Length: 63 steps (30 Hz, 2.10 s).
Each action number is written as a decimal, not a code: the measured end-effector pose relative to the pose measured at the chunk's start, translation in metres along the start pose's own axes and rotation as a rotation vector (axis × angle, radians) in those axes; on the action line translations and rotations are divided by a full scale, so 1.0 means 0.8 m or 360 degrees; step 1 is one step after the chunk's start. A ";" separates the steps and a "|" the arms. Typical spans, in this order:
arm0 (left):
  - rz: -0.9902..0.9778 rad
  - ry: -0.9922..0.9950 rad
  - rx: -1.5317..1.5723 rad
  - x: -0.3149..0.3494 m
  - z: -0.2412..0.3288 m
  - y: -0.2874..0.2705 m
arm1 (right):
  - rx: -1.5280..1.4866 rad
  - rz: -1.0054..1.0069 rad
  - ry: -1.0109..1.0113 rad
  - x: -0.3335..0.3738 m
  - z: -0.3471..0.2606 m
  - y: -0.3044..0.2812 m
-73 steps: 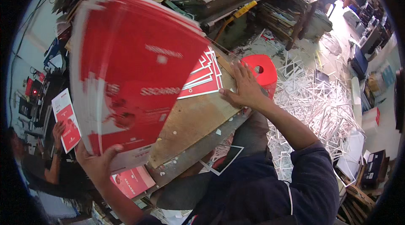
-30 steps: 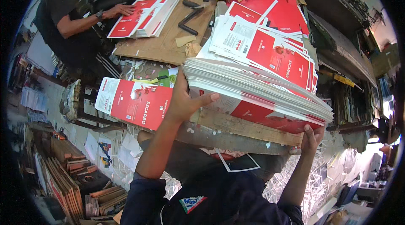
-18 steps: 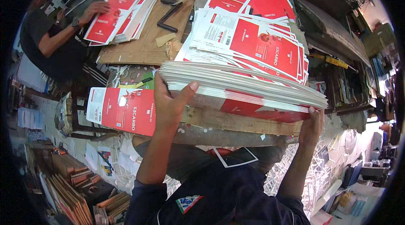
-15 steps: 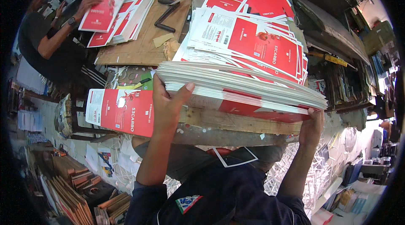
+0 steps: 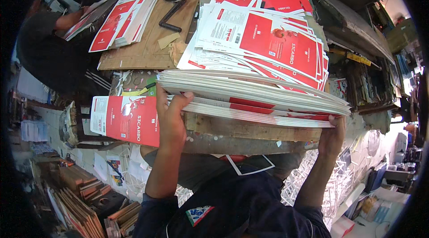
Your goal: The person peels cut waste borders from stacks of printed packaging sheets by hand and aligns the separated sheets on the table.
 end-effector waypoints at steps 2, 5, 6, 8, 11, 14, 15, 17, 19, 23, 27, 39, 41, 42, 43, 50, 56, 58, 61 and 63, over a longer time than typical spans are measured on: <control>0.0004 0.0031 0.0002 0.000 0.002 -0.002 | -0.0003 -0.0013 0.0008 -0.002 0.001 0.000; 0.0049 0.0087 -0.0054 0.004 0.001 -0.007 | 0.0030 -0.0018 0.0012 0.000 0.001 -0.003; 0.0062 0.0096 -0.0054 0.004 0.003 -0.008 | 0.0274 -0.0002 -0.0085 0.004 -0.012 0.000; 0.0012 0.0039 -0.0028 0.004 -0.003 -0.005 | 0.0730 0.0050 -0.0468 0.017 -0.054 0.024; 0.0091 0.0011 -0.0069 0.001 -0.021 -0.015 | 0.1490 0.0004 -0.1338 0.059 -0.122 0.102; 0.0031 0.0136 -0.0115 0.003 -0.005 -0.014 | 0.1724 -0.0698 -0.1453 0.093 -0.105 0.204; 0.0036 0.0180 -0.0116 0.004 -0.001 -0.016 | 0.1917 -0.0911 -0.1442 0.100 -0.088 0.225; 0.0082 0.0268 -0.0177 0.004 -0.005 -0.016 | 0.2392 -0.1253 -0.1239 0.098 -0.038 0.256; 0.0166 0.0358 -0.0238 0.000 -0.008 -0.018 | 0.2385 -0.1175 -0.1353 0.092 -0.027 0.256; 0.0098 0.0615 -0.0191 0.001 0.027 -0.022 | 0.2296 -0.1139 -0.1425 0.095 -0.032 0.249; -0.0083 0.1289 -0.1545 0.020 0.113 0.005 | 0.2106 -0.1017 -0.1569 0.101 -0.034 0.244; -0.0838 0.1391 -0.2131 0.053 0.092 0.153 | 0.2002 -0.1186 -0.1659 0.097 -0.017 0.215; -0.0755 0.1519 -0.2104 0.055 0.091 0.140 | 0.1873 -0.1086 -0.1836 0.103 -0.022 0.222; -0.0668 0.1623 -0.2091 0.058 0.092 0.131 | 0.1592 -0.1170 -0.2005 0.115 -0.027 0.228; -0.0725 0.1702 -0.2023 0.067 0.092 0.134 | 0.1568 -0.1184 -0.1997 0.117 -0.021 0.231; -0.0616 0.1516 -0.1912 0.057 0.098 0.149 | 0.1991 -0.0880 -0.1866 0.104 -0.041 0.250; -0.0596 0.1705 -0.1925 0.059 0.097 0.144 | 0.2068 -0.1095 -0.1856 0.092 -0.030 0.262; -0.0595 0.1637 -0.1944 0.060 0.095 0.144 | 0.1897 -0.1186 -0.2047 0.104 -0.032 0.263; -0.0637 0.1566 -0.1922 0.060 0.095 0.144 | 0.1964 -0.1319 -0.2102 0.106 -0.027 0.264; -0.0649 0.1527 -0.1851 0.060 0.094 0.141 | 0.1931 -0.1372 -0.2043 0.108 -0.030 0.264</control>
Point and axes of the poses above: each hand's wrist, its own x-axis away from the middle knuckle, its own y-axis out of the palm, z = x × y, the point moved 9 cm from there along -x, towards the middle knuckle, and after that the axes turned 7 degrees about -x, right-handed, at the moved point
